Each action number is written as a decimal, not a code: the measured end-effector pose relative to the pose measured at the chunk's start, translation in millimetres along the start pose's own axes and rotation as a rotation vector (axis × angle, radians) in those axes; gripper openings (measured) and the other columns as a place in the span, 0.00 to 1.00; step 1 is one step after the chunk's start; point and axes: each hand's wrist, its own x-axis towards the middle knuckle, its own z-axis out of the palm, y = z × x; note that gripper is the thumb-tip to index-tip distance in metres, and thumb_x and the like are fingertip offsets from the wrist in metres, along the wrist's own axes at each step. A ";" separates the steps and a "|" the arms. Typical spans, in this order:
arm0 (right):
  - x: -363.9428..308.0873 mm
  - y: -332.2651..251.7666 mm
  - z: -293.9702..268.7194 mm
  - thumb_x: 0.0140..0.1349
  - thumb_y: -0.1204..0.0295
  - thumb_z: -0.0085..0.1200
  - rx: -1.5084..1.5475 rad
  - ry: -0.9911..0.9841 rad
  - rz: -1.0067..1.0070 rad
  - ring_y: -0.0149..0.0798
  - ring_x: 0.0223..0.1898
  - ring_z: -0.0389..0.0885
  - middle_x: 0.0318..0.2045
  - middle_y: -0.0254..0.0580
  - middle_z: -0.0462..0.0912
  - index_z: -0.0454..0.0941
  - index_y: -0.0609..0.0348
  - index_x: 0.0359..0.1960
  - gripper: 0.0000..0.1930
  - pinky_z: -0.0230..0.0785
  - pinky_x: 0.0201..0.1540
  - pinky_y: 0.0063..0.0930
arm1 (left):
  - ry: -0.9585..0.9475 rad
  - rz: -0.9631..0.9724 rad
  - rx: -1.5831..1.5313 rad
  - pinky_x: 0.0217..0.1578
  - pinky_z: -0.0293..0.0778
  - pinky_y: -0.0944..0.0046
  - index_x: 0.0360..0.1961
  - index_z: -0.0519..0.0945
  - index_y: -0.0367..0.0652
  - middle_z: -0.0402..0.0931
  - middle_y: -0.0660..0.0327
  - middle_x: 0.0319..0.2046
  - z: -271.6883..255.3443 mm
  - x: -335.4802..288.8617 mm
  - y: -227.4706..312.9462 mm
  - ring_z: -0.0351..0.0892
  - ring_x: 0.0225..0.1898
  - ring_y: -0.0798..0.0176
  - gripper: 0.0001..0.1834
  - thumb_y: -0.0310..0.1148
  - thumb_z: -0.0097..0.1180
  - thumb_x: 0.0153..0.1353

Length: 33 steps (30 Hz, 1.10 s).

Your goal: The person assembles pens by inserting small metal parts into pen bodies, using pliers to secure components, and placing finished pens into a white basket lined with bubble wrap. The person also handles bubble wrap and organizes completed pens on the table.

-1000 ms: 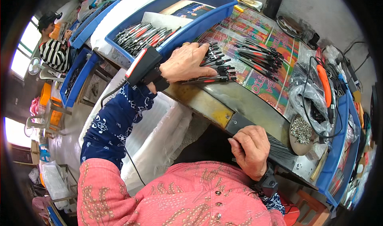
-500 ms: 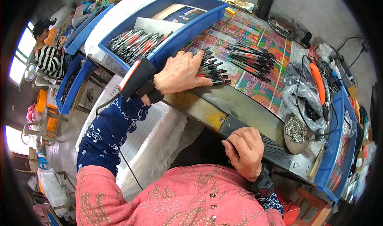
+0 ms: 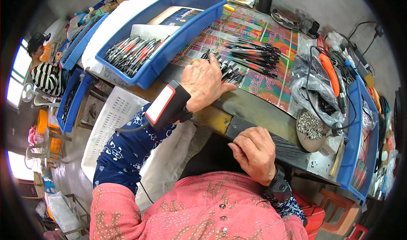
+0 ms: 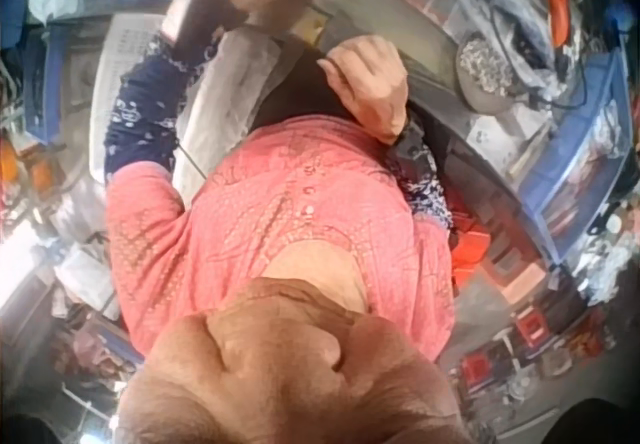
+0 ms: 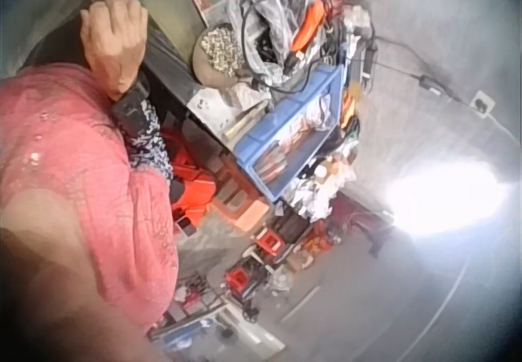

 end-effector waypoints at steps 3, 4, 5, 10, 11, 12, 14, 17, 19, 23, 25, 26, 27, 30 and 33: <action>-0.2 -0.1 0.3 0.47 0.78 0.66 0.019 0.014 0.005 0.45 0.32 0.76 0.29 0.40 0.77 0.76 0.60 0.31 0.11 0.67 0.35 0.36 | -0.101 0.020 0.004 0.36 0.77 0.48 0.60 0.67 0.29 0.79 0.40 0.34 -8.3 3.9 -5.1 0.81 0.37 0.42 0.44 0.60 0.58 0.56; -0.1 0.1 0.2 0.46 0.79 0.66 0.027 0.021 0.007 0.45 0.31 0.76 0.28 0.41 0.77 0.76 0.60 0.30 0.11 0.66 0.34 0.37 | -0.136 0.031 -0.005 0.36 0.76 0.47 0.62 0.67 0.37 0.79 0.42 0.35 -12.8 4.4 -9.2 0.81 0.37 0.42 0.40 0.57 0.57 0.59; 0.1 0.3 0.1 0.46 0.79 0.66 0.028 0.021 0.005 0.45 0.31 0.76 0.29 0.40 0.77 0.76 0.60 0.30 0.11 0.67 0.34 0.37 | -0.200 0.050 0.003 0.37 0.76 0.47 0.63 0.67 0.40 0.79 0.43 0.36 -17.6 6.6 -14.4 0.81 0.39 0.42 0.38 0.55 0.56 0.60; 0.5 0.4 -0.8 0.46 0.78 0.66 0.024 0.003 0.016 0.44 0.31 0.76 0.29 0.40 0.77 0.76 0.60 0.31 0.11 0.67 0.35 0.36 | -0.159 0.434 0.130 0.48 0.69 0.50 0.66 0.63 0.49 0.67 0.51 0.59 -40.8 17.6 -44.9 0.71 0.57 0.51 0.28 0.33 0.50 0.64; 0.5 0.3 -1.1 0.46 0.78 0.66 0.020 -0.001 0.017 0.44 0.32 0.76 0.29 0.39 0.77 0.76 0.60 0.30 0.11 0.68 0.35 0.36 | -0.102 0.512 0.172 0.49 0.69 0.50 0.67 0.63 0.51 0.66 0.52 0.61 -41.1 19.4 -45.3 0.71 0.58 0.52 0.28 0.32 0.49 0.64; 0.6 0.3 -1.2 0.46 0.77 0.66 0.022 -0.001 0.014 0.44 0.32 0.77 0.29 0.39 0.77 0.77 0.60 0.30 0.11 0.68 0.36 0.36 | -0.075 0.568 0.229 0.49 0.69 0.51 0.67 0.62 0.54 0.65 0.52 0.62 -41.2 20.5 -45.2 0.71 0.58 0.52 0.29 0.31 0.48 0.64; 0.7 0.6 -1.5 0.46 0.77 0.66 0.020 -0.008 0.022 0.43 0.33 0.77 0.29 0.39 0.77 0.77 0.60 0.30 0.11 0.68 0.36 0.36 | -0.008 0.679 0.333 0.50 0.69 0.52 0.68 0.61 0.59 0.63 0.53 0.64 -39.3 22.5 -42.7 0.70 0.59 0.52 0.30 0.30 0.46 0.64; 0.5 1.3 -2.0 0.46 0.76 0.66 0.036 -0.002 0.018 0.43 0.33 0.77 0.29 0.39 0.77 0.77 0.60 0.30 0.11 0.69 0.36 0.36 | 0.051 0.785 0.484 0.50 0.69 0.52 0.70 0.57 0.71 0.58 0.56 0.68 -35.5 23.5 -39.7 0.68 0.61 0.52 0.33 0.32 0.45 0.64; 0.3 1.8 -2.1 0.46 0.76 0.67 0.041 -0.005 0.015 0.43 0.33 0.77 0.29 0.38 0.77 0.77 0.60 0.30 0.11 0.69 0.36 0.36 | 0.033 0.830 0.539 0.51 0.69 0.50 0.70 0.55 0.73 0.57 0.56 0.68 -33.0 26.5 -40.9 0.67 0.62 0.52 0.35 0.32 0.45 0.64; -0.9 3.1 -1.9 0.44 0.77 0.67 0.057 0.009 0.002 0.42 0.33 0.77 0.29 0.38 0.77 0.77 0.59 0.30 0.12 0.69 0.36 0.36 | -0.031 0.920 0.540 0.54 0.68 0.46 0.71 0.51 0.75 0.53 0.58 0.71 -27.6 32.8 -45.9 0.65 0.64 0.52 0.37 0.31 0.45 0.63; -1.9 3.9 -1.4 0.43 0.77 0.68 0.068 0.021 0.004 0.42 0.33 0.77 0.29 0.38 0.77 0.77 0.59 0.30 0.13 0.69 0.36 0.36 | -0.055 0.946 0.566 0.55 0.68 0.46 0.71 0.51 0.75 0.49 0.60 0.72 -26.5 34.2 -48.5 0.65 0.65 0.53 0.38 0.32 0.46 0.63; -2.3 4.5 -1.3 0.43 0.77 0.68 0.072 0.025 0.000 0.42 0.33 0.77 0.29 0.38 0.77 0.77 0.59 0.30 0.13 0.69 0.36 0.36 | -0.067 0.949 0.559 0.56 0.68 0.46 0.72 0.51 0.74 0.49 0.61 0.73 -26.6 35.0 -49.9 0.64 0.65 0.53 0.38 0.32 0.46 0.63; -2.7 4.9 -1.3 0.43 0.77 0.68 0.078 0.028 -0.003 0.42 0.33 0.77 0.30 0.38 0.77 0.77 0.59 0.30 0.13 0.70 0.36 0.36 | -0.084 0.950 0.553 0.56 0.68 0.47 0.72 0.51 0.73 0.49 0.61 0.73 -27.2 35.6 -51.5 0.64 0.65 0.54 0.38 0.32 0.46 0.63; -3.3 5.3 -1.0 0.42 0.77 0.69 0.082 0.031 -0.011 0.42 0.33 0.77 0.30 0.38 0.77 0.77 0.59 0.30 0.14 0.70 0.36 0.36 | -0.120 0.996 0.550 0.59 0.66 0.47 0.71 0.54 0.66 0.48 0.64 0.73 -29.1 38.3 -56.9 0.61 0.67 0.56 0.36 0.32 0.47 0.62; -3.1 5.2 -0.8 0.41 0.77 0.69 0.079 0.025 -0.014 0.42 0.33 0.77 0.30 0.38 0.77 0.77 0.59 0.30 0.14 0.69 0.36 0.36 | -0.124 1.064 0.531 0.61 0.65 0.47 0.69 0.56 0.61 0.49 0.65 0.73 -28.3 43.3 -63.1 0.60 0.68 0.56 0.34 0.31 0.48 0.62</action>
